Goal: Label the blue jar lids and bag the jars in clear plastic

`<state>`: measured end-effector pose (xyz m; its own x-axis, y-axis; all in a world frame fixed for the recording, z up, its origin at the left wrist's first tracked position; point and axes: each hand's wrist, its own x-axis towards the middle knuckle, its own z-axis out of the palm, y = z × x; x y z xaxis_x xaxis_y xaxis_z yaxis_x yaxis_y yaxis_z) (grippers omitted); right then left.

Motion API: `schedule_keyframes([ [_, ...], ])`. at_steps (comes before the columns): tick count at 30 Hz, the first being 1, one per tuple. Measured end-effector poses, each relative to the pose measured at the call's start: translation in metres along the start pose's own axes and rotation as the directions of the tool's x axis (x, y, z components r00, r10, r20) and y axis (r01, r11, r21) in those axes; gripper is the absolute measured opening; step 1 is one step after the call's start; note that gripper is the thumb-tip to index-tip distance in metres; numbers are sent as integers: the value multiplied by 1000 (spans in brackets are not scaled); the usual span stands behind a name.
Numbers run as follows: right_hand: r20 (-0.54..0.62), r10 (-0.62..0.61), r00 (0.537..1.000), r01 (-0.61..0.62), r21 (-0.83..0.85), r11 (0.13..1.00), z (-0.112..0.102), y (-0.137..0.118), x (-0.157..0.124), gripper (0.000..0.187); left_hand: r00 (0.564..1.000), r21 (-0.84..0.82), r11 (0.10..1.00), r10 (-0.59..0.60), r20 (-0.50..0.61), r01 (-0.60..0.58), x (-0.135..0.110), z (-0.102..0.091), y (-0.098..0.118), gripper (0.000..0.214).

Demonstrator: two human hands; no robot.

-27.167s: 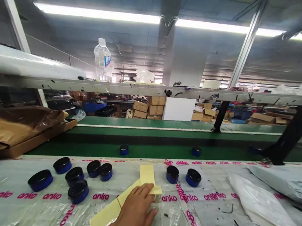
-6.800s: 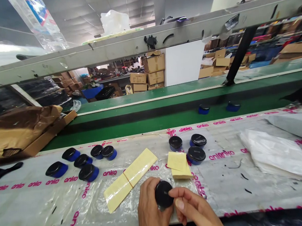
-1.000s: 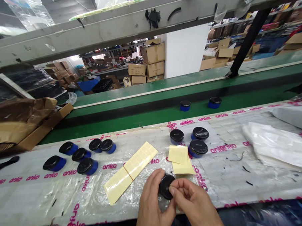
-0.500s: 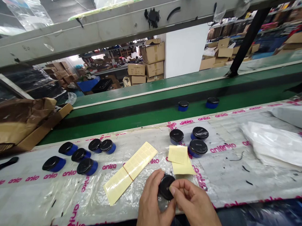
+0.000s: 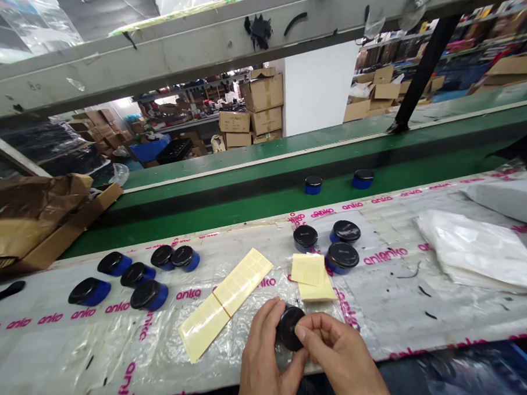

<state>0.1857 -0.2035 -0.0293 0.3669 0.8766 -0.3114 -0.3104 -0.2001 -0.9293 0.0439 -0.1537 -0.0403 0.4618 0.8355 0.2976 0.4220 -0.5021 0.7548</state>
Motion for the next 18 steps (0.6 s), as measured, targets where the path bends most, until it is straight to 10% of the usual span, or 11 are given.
schedule_keyframes([
  [18,-97,14,995,-12,17,1000,7,-11,-7,47,1000,18,1000,-3,-21,3,0,1,0,60],
])
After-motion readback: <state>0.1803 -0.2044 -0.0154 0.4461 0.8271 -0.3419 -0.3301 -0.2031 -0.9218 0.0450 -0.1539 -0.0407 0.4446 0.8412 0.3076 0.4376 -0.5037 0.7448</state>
